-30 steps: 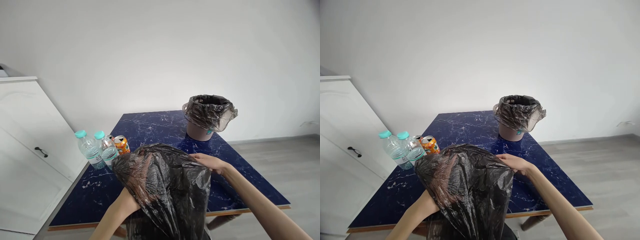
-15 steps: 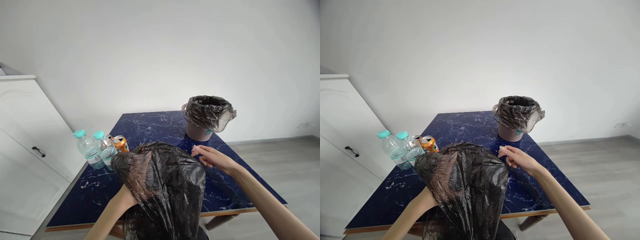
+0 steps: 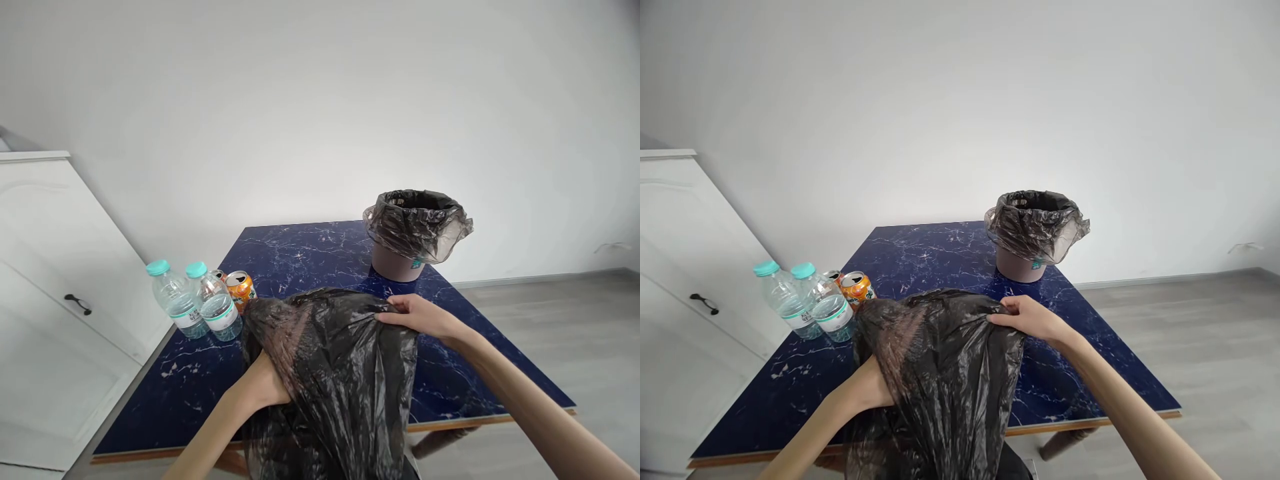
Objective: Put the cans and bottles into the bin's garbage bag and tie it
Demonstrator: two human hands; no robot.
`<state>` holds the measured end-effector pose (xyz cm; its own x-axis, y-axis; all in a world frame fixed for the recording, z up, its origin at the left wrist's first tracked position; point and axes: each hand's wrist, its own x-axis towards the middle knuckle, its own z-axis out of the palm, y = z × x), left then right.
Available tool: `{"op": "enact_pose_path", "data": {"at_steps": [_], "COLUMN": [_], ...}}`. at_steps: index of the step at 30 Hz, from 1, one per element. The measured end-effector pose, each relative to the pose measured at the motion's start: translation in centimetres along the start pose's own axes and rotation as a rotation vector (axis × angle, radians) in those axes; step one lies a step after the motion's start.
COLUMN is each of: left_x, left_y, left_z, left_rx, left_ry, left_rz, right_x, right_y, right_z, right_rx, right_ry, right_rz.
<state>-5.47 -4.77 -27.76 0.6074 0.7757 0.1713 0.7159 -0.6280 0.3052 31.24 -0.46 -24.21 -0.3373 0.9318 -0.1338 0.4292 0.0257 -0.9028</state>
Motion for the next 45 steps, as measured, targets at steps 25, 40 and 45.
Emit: {"op": "enact_pose_path", "data": {"at_steps": [25,40,45], "left_x": [2.4,-1.3,-2.3], "left_y": [3.2,2.6,1.3], "left_z": [-4.6,-5.0,-5.6], "left_rx": [-0.698,-1.011,-1.021], "left_ry": [0.241,0.002,0.057], "left_rz": [-0.245,-0.281,-0.277], "right_x": [-3.7,-3.5,-2.8], "right_y": [3.1,0.5,1.9], "right_z": [-3.8,-2.2,-2.9], "right_rx": [0.295,0.349,0.308], "right_ry": [0.153,-0.307,-0.202], "right_rz": [0.093,0.185,0.116]}}
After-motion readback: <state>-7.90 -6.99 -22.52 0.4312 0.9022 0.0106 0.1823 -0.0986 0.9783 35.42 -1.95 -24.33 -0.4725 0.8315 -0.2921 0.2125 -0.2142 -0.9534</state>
